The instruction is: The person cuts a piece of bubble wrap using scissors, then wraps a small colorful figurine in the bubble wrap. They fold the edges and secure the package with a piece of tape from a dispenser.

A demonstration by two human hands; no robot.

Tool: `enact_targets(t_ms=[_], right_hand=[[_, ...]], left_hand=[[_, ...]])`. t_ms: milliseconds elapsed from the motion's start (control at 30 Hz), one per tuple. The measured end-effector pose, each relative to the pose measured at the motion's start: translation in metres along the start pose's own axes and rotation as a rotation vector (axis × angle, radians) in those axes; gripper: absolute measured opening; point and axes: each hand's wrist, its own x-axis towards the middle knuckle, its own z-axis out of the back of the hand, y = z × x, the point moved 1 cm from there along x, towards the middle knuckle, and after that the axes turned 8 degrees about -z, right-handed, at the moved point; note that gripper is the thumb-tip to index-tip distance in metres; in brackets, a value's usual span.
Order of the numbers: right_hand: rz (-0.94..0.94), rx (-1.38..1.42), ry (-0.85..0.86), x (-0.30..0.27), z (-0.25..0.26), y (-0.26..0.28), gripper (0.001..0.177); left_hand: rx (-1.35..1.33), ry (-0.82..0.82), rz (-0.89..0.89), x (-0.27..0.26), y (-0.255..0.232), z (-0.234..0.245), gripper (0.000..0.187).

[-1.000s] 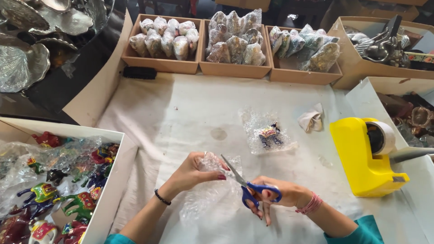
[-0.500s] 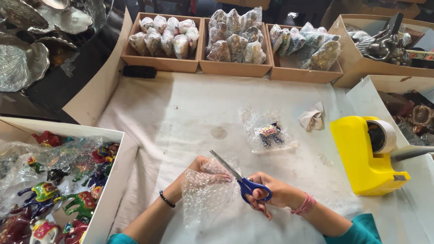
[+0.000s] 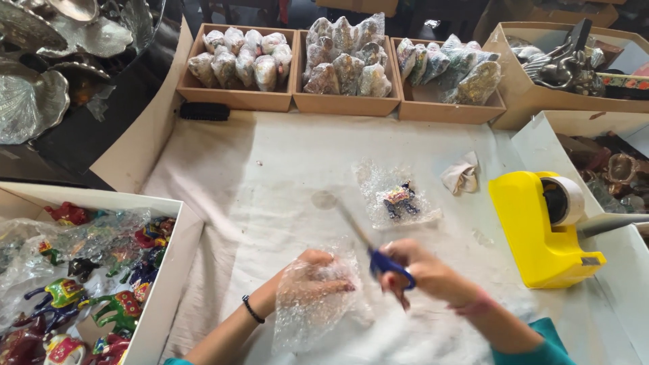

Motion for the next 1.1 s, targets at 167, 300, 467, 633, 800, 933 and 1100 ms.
enact_targets(t_ms=[167,300,467,633,800,933,1100], right_hand=[[0.209,-0.804,-1.024,-0.061,0.048,0.051,0.024],[0.032,-1.273,-1.441,-0.102,0.096,0.019,0.028],[-0.348,-1.141,-1.282,-0.124,0.095,-0.009,0.031],[-0.086,-1.082,-1.233,-0.152,0.099,-0.030,0.028],[-0.375,-1.138,-1.460,-0.149,0.091,-0.045,0.039],[-0.100,-1.127,-1.535,-0.144,0.099,-0.056,0.038],[-0.190,-1.267,-1.490,-0.140,0.067,-0.031,0.024]], left_hand=[[-0.006,-0.227,-0.117,0.009,-0.027,0.013,0.030],[-0.077,-0.412,-0.004,0.008,-0.053,0.022,0.028],[0.555,-0.614,0.119,0.002,-0.098,0.011,0.027],[1.027,-0.831,0.002,-0.047,-0.159,0.005,0.040],[1.705,-1.045,-0.031,-0.113,-0.234,0.009,0.046],[2.159,-0.943,0.073,-0.134,-0.252,0.031,0.033],[1.885,-0.781,0.551,-0.168,-0.218,0.066,0.033]])
